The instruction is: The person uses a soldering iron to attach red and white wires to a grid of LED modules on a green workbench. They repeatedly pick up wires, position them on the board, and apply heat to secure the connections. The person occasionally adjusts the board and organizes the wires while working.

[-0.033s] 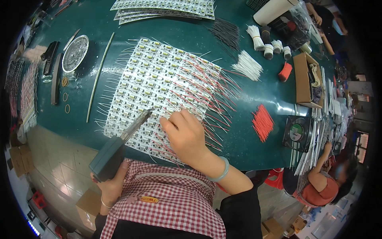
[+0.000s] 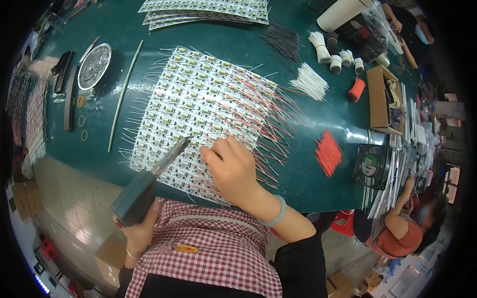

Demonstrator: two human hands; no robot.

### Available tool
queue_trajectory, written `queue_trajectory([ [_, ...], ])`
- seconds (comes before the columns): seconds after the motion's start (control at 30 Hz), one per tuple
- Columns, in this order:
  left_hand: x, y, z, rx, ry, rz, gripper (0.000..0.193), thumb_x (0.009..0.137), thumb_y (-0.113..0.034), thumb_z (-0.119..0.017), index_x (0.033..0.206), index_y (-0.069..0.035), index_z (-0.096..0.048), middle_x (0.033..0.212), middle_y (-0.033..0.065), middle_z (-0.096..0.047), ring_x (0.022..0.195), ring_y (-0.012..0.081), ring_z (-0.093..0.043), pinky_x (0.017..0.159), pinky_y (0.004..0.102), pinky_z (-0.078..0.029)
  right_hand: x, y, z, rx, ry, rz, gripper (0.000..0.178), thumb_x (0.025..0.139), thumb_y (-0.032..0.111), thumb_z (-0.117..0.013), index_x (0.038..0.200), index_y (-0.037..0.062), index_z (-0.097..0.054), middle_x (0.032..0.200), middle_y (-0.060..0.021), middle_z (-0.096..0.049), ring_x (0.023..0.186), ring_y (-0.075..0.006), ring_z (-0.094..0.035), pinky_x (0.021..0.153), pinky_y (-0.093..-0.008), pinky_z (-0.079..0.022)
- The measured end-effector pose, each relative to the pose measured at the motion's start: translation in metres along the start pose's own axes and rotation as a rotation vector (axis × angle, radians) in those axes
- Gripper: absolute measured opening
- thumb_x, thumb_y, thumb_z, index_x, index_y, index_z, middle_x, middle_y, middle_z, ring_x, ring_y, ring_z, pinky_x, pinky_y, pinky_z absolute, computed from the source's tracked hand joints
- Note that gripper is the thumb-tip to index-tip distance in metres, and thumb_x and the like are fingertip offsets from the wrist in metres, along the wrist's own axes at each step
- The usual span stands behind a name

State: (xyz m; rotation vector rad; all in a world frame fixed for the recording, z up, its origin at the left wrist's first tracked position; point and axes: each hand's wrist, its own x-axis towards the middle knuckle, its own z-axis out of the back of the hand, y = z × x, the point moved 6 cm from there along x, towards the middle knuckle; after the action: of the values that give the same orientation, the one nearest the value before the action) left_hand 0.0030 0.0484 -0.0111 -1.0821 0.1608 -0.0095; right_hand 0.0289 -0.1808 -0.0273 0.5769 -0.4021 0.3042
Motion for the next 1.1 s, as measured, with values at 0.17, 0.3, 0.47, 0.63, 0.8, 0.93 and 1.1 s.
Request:
queue_trajectory([
  [0.17, -0.005, 0.005, 0.000, -0.008, 0.031, -0.012, 0.023, 0.076, 0.003, -0.075, 0.098, 0.005, -0.069, 0.096, 0.0130, -0.066, 0.078, 0.0198, -0.065, 0.068, 0.0290, -0.052, -0.001, -0.002, -0.004, 0.020, 0.002, -0.011, 0.021, 0.071, 0.001, -0.067, 0.092, 0.0040, -0.068, 0.075, -0.0052, -0.050, 0.068, -0.0212, -0.052, 0.055, -0.0340, -0.042],
  [0.3, -0.004, 0.004, -0.002, -0.003, 0.063, -0.028, 0.023, 0.075, 0.005, -0.074, 0.097, 0.005, -0.069, 0.095, 0.0134, -0.066, 0.078, 0.0199, -0.065, 0.068, 0.0295, -0.052, -0.002, -0.002, -0.005, 0.014, 0.005, -0.007, 0.022, 0.071, 0.001, -0.067, 0.093, 0.0031, -0.069, 0.075, -0.0052, -0.050, 0.068, -0.0213, -0.052, 0.056, -0.0338, -0.043],
  [0.47, -0.003, 0.002, -0.003, 0.041, 0.056, -0.071, 0.022, 0.075, 0.004, -0.074, 0.096, 0.005, -0.069, 0.094, 0.0139, -0.066, 0.077, 0.0208, -0.065, 0.067, 0.0300, -0.052, -0.003, -0.002, -0.006, -0.007, 0.023, -0.005, 0.024, 0.071, 0.001, -0.067, 0.095, 0.0026, -0.069, 0.076, -0.0056, -0.051, 0.069, -0.0214, -0.053, 0.056, -0.0333, -0.044],
  [0.63, -0.001, -0.002, -0.005, 0.047, 0.050, -0.113, 0.020, 0.075, 0.005, -0.073, 0.094, 0.005, -0.068, 0.091, 0.0131, -0.066, 0.075, 0.0213, -0.065, 0.065, 0.0303, -0.052, -0.002, -0.002, -0.006, -0.003, 0.031, -0.004, 0.024, 0.071, 0.001, -0.067, 0.095, 0.0021, -0.069, 0.077, -0.0061, -0.050, 0.070, -0.0215, -0.053, 0.056, -0.0331, -0.044],
  [0.8, 0.000, -0.006, -0.006, 0.027, 0.000, -0.132, 0.017, 0.075, 0.005, -0.072, 0.092, 0.004, -0.067, 0.089, 0.0124, -0.066, 0.072, 0.0202, -0.065, 0.063, 0.0302, -0.051, -0.002, -0.002, -0.007, -0.005, 0.032, -0.001, 0.023, 0.072, 0.002, -0.067, 0.095, 0.0018, -0.069, 0.077, -0.0062, -0.050, 0.070, -0.0218, -0.053, 0.056, -0.0332, -0.044],
  [0.93, 0.000, -0.005, -0.007, 0.053, 0.020, -0.176, 0.016, 0.075, 0.005, -0.072, 0.090, 0.004, -0.068, 0.087, 0.0118, -0.065, 0.069, 0.0195, -0.063, 0.061, 0.0290, -0.050, -0.002, -0.002, -0.007, -0.004, 0.036, 0.001, 0.022, 0.073, 0.002, -0.068, 0.095, 0.0018, -0.069, 0.078, -0.0062, -0.050, 0.071, -0.0218, -0.052, 0.056, -0.0331, -0.043],
  [1.1, -0.006, 0.001, -0.001, 0.048, 0.030, -0.066, 0.015, 0.077, 0.004, -0.072, 0.091, 0.004, -0.068, 0.085, 0.0101, -0.063, 0.069, 0.0176, -0.062, 0.060, 0.0285, -0.049, -0.003, -0.001, -0.007, -0.010, 0.031, -0.001, 0.021, 0.073, 0.003, -0.068, 0.094, 0.0019, -0.069, 0.078, -0.0062, -0.050, 0.071, -0.0219, -0.052, 0.056, -0.0333, -0.043],
])
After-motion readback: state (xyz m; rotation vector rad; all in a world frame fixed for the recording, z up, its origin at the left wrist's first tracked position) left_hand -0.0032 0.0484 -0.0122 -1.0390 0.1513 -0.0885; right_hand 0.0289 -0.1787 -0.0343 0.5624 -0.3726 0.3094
